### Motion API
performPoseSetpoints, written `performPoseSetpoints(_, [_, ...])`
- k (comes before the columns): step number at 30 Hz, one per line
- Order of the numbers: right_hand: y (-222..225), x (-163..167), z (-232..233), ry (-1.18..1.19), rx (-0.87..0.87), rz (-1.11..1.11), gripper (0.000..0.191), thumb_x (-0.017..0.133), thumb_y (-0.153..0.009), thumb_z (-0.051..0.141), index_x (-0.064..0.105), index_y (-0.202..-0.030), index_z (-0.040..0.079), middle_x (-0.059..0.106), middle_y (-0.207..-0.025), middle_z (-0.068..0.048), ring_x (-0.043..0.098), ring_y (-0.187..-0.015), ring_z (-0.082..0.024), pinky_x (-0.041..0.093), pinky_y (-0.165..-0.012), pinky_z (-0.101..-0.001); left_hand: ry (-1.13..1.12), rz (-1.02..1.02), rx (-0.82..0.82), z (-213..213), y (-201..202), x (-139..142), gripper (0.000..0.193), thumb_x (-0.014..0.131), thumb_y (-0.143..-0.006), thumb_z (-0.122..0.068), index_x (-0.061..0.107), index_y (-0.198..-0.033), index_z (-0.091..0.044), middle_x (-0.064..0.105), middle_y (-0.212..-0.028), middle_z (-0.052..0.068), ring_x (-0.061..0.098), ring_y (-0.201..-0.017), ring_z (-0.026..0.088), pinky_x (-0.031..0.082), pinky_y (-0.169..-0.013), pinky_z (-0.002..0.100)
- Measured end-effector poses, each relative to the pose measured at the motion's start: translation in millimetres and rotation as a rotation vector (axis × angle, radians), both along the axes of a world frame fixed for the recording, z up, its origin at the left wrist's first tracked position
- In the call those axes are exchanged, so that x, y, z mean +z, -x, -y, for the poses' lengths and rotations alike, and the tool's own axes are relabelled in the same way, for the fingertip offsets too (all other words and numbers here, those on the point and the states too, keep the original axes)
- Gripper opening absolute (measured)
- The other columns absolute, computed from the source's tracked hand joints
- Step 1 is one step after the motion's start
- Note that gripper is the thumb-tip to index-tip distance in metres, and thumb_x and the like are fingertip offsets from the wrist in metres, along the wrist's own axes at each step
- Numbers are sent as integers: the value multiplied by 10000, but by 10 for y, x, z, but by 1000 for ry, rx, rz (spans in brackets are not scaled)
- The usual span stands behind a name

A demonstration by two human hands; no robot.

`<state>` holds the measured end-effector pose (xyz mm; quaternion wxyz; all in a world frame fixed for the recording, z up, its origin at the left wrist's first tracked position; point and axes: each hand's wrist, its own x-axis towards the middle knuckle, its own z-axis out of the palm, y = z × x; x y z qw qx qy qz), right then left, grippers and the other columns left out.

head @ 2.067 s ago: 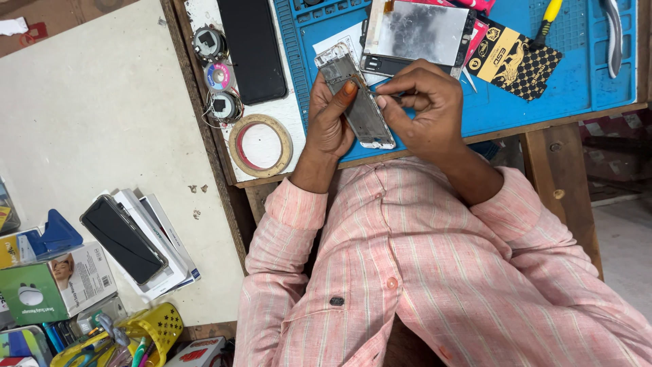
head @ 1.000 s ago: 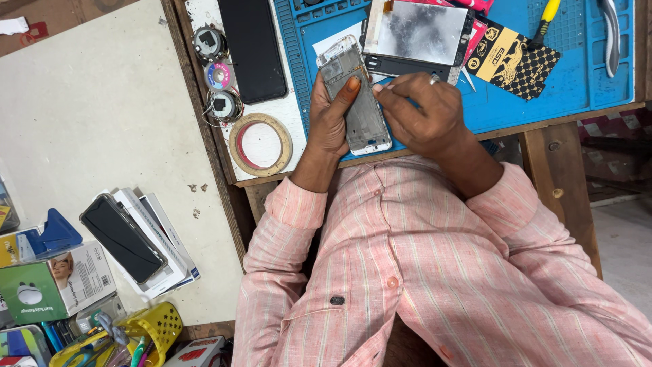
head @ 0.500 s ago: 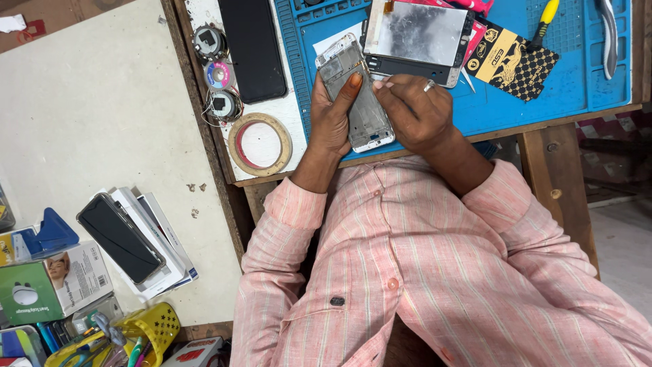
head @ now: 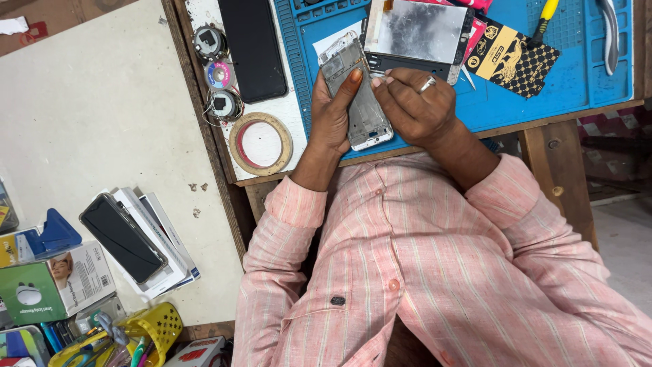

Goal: The person tears off a strip of tape and applies it to a disassembled smartphone on a repair mat, then pries at the phone's frame and screen assembly with a small tool. They lift the screen away, work on the phone body, and briefly operate another smartphone on the desk before returning to the phone frame.

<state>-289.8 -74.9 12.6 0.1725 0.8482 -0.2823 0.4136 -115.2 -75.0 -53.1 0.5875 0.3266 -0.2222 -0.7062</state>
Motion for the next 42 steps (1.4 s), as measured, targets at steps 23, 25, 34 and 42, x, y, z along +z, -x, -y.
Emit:
performPoseSetpoints(23, [49,145,277,189,87,-178,88,800,-913,3,779,-998,8,605,-895,-27,721,-914,-210,597,-695,-280,-58,-62,-10,37,-3,35,372,759,-970,-134,580,-1277,-22,695,-1119,88,693,-1002,159,591,-879,308])
performPoseSetpoints(25, [54,127,269,126,119,-109,134,801,-882,10,783,-1014,-3,646,-935,-52,730,-914,-219,620,-724,-301,-36,-94,-5,14,2,38,374,754,-979,-136,580,-1286,-14,697,-1131,92,693,-1008,162,590,-882,312])
performPoseSetpoints(34, [145,38,78,-393,133,383,146,850,-987,-37,753,-1092,-4,690,-1028,-107,708,-854,-216,567,-721,-307,-1,-153,-1,-8,-21,24,411,742,-978,-117,555,-1332,-22,694,-1152,96,694,-1020,171,591,-895,323])
performPoseSetpoints(42, [109,56,2,-445,75,321,151,852,-943,37,765,-1064,62,629,-1004,-89,617,-835,-217,493,-660,-327,11,-160,-19,-46,-54,50,422,730,-970,-96,548,-1341,-12,696,-1149,107,703,-1019,184,601,-892,337])
